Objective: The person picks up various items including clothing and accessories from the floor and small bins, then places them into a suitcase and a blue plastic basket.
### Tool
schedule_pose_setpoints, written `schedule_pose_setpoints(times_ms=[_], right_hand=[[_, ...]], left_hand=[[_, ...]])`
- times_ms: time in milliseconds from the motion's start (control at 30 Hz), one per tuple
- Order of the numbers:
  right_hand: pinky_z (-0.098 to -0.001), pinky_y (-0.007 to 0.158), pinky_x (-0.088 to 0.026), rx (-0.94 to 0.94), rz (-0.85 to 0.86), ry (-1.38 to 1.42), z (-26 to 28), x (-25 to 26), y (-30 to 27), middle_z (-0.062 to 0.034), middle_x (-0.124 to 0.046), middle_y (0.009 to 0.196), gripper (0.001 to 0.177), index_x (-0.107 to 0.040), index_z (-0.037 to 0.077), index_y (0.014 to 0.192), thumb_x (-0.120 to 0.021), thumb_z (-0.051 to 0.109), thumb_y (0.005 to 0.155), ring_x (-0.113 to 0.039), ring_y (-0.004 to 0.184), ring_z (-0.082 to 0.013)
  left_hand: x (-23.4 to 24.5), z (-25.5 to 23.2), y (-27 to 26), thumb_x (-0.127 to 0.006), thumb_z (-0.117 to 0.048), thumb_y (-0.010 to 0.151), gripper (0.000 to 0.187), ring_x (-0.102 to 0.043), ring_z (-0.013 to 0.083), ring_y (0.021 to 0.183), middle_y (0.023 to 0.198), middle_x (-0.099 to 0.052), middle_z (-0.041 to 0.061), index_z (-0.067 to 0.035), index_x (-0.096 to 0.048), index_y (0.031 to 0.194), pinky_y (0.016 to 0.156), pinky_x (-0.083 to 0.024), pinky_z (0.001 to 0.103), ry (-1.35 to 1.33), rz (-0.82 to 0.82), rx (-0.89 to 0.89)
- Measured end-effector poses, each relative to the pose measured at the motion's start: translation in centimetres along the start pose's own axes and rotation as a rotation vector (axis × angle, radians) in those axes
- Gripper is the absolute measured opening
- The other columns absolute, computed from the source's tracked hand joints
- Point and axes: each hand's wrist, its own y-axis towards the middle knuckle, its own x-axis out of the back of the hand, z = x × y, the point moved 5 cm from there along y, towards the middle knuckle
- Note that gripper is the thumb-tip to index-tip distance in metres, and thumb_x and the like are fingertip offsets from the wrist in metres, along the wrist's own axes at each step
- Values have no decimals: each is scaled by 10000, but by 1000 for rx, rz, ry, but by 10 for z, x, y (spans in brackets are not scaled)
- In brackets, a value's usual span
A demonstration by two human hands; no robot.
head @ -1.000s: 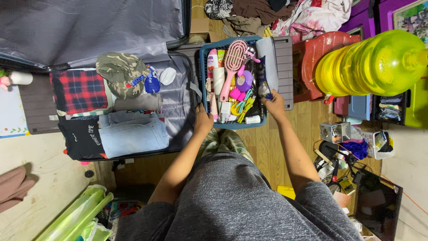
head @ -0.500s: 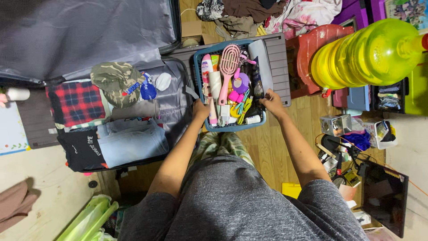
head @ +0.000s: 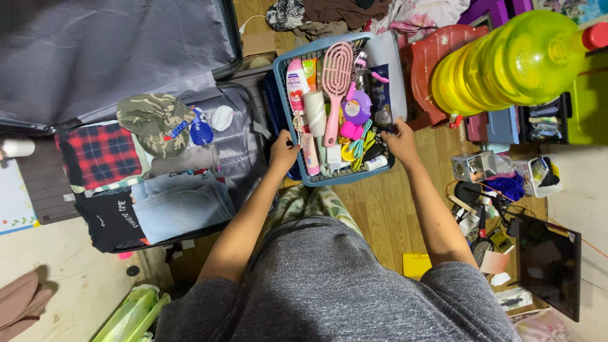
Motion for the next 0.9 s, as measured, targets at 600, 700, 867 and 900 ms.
schedule_pose_setpoints(times_ms=[600,700,867,900], right_hand=[[-248,786,-509,-95,-217,178,-33,101,-42,-14,-662,1057,243,-579,39,1263,-586,5,1022,-625,916,-90],[-243,789,-515,-80,-185,204,-37,123,-38,-4,-669,1068,289,-572,50,1287,-568,1,1002,-634,917,-81],[-250,820,-521,-78,-161,194,-37,150,-25,-17,-671,1083,289,-589,43,1289,-582,-10,1005,-636,934,-93],[-248,823,-523,-87,-165,212,-36,152,-25,-13,-672,1089,300,-588,46,1298,-585,-6,1002,-637,938,-90]], left_hand=[[-90,-15,-18,-699,-216,942,250,-675,249,1121,1129,-713,93,-80,-643,1144,876,-593,357,-532,135,240],[-97,40,-58,-749,-397,889,498,-644,265,1099,1156,-676,97,-60,-654,1243,893,-552,404,-680,-98,627],[-127,80,-123,-816,-475,929,760,-556,331,1271,1318,-485,173,-106,-395,1442,1081,-540,485,-942,-314,1356],[-130,81,-120,-798,-448,914,709,-594,340,1241,1295,-551,180,-100,-444,1421,1063,-545,486,-1001,-313,1293]])
